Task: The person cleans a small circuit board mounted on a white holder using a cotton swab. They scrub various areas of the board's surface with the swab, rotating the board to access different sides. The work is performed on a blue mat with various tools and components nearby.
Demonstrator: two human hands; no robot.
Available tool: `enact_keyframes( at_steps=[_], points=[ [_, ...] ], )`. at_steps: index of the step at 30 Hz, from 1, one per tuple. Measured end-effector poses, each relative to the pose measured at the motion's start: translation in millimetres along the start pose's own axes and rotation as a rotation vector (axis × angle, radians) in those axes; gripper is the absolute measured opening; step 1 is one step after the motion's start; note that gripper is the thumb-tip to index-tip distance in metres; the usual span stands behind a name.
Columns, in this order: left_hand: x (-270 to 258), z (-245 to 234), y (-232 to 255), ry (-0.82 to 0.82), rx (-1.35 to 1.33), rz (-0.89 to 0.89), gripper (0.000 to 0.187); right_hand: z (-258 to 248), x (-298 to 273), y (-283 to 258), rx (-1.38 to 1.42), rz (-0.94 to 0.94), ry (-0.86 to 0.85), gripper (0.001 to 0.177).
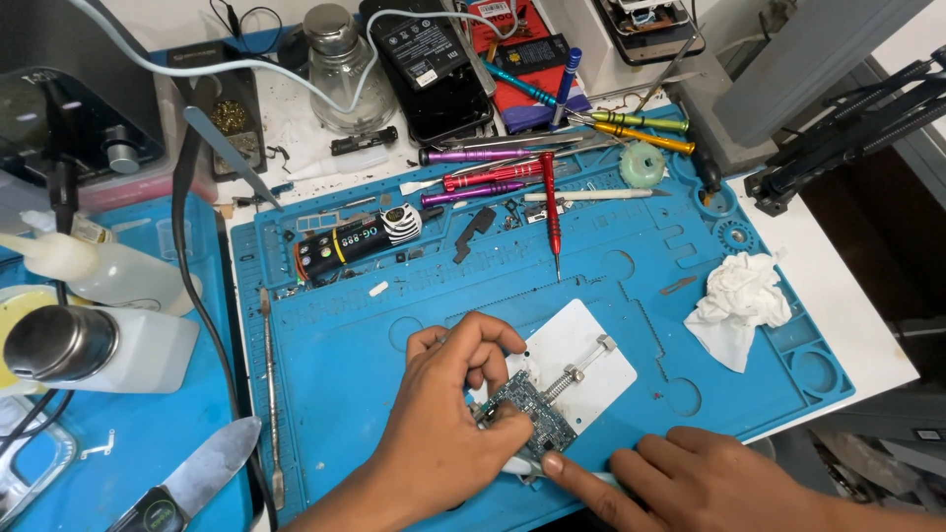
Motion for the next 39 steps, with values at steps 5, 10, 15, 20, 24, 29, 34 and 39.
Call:
enact_keyframes(
  at_steps=[5,10,15,20,24,29,34,39],
  points=[
    [0,-1,-1,0.009,0.035,-0.022,0.030,4,1,-3,0.050,-0.010,-0.042,0.064],
    [1,-2,2,-0.013,0.037,-0.030,0.029,6,1,-4,0.068,0.003,-0.032,0.064],
    [4,-1,0,-0.054,0.038,-0.087,0.033,18,-4,-6,0.060,0.041,-0.011,0.065],
    [5,0,-3,-0.055,0.038,-0.089,0.034,16,-4,-5,0.070,0.014,0.004,0.063],
    [5,-1,-3,-0.044,0.040,-0.095,0.037,24,-8,-8,0.091,0.023,-0.009,0.066],
    [5,-1,-3,-0.049,0.048,-0.104,0.037,26,-11,-9,0.098,0.013,-0.020,0.066],
    [4,-2,1,-0.070,0.026,-0.030,0.037,18,-7,3,0.141,0.039,-0.055,0.066],
    [3,2,-4,-0.158,-0.089,-0.115,0.025,22,-11,36,0.271,0.314,-0.060,0.070]
  ],
)
Point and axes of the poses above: each hand's wrist, its own x-axis towards the middle knuckle, its own z-axis out of the palm, y = z × x, the point moved 8 cm from there along x, towards the middle knuckle, and after that the axes turned 15 degrees about -x, right-handed, at the moved point
